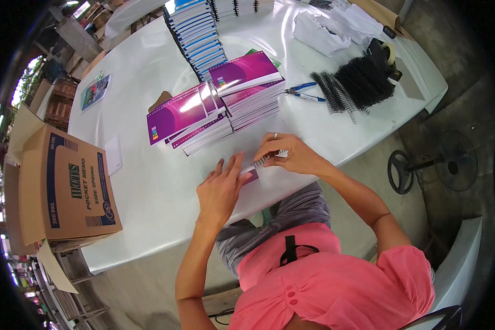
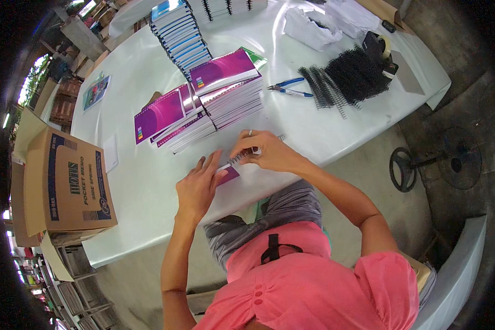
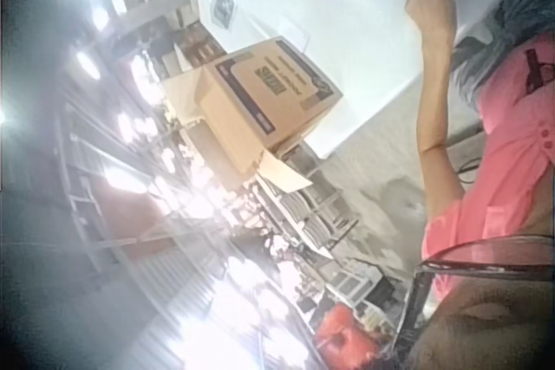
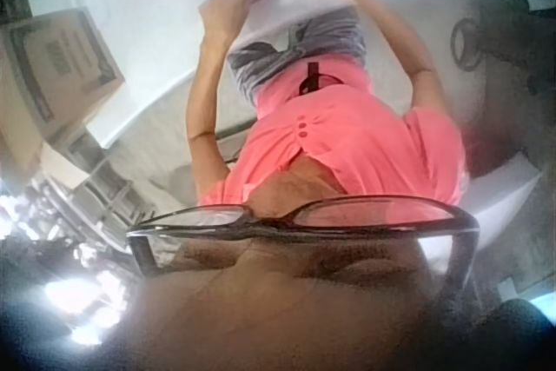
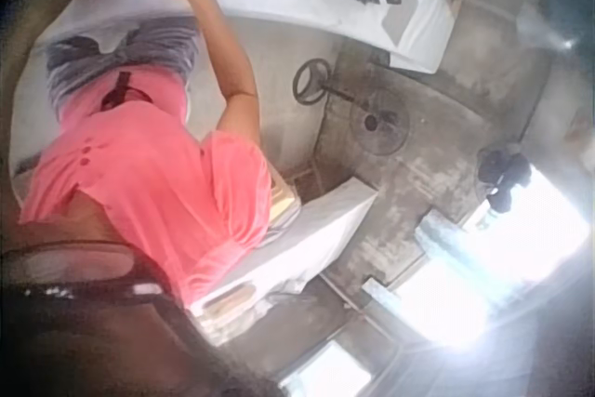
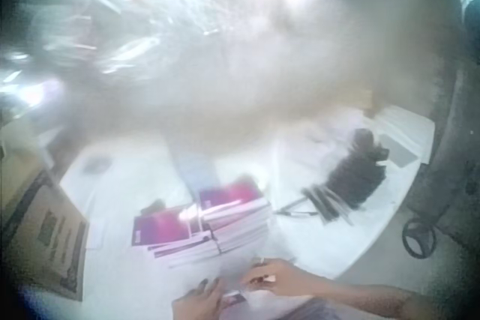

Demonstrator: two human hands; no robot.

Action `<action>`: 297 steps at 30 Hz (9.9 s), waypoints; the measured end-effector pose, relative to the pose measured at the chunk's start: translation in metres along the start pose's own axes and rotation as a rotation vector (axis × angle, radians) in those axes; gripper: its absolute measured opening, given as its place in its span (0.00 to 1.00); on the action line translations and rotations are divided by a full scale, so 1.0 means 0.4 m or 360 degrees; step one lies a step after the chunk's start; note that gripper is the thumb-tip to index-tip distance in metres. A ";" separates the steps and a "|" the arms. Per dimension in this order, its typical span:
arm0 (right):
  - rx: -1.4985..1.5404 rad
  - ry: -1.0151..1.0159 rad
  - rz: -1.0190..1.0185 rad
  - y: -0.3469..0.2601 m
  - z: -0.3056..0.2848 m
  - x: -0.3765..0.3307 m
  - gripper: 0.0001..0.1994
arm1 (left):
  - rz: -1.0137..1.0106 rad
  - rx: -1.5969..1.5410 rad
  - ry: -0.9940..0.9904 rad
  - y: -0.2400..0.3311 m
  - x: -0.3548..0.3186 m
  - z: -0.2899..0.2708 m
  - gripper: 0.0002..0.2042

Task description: The person places several notebooks into a cardboard box and uses shears to trim plastic binding coils from a stack of purple notebooks on a table.

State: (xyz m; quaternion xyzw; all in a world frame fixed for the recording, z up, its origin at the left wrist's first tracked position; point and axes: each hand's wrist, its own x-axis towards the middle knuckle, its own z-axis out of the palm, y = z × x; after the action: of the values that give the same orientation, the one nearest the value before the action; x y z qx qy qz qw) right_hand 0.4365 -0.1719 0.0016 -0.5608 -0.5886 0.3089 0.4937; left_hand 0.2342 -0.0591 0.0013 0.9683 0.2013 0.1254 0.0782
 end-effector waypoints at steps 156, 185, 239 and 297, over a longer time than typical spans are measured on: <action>-0.1121 0.0385 -0.0341 -0.077 0.072 -0.105 0.21 | -0.0601 -0.0313 0.0239 0.017 -0.132 0.035 0.30; -0.0430 -0.0361 0.0103 -0.111 0.094 -0.057 0.17 | -0.0665 -0.0185 0.0471 -0.018 -0.186 -0.036 0.31; 0.0530 0.0288 0.0183 0.069 0.200 0.009 0.07 | -0.0630 -0.1480 0.0801 -0.075 -0.144 -0.028 0.61; -0.0095 -0.0032 -0.0078 0.009 0.029 0.006 0.11 | -0.0053 -0.0031 -0.0073 0.013 -0.016 -0.028 0.25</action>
State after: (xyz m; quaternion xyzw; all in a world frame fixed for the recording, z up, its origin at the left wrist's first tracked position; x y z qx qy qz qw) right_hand 0.4273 -0.1668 -0.0050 -0.5576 -0.6160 0.2845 0.4781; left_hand 0.2272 -0.0653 0.0117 0.9666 0.2144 0.1036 0.0942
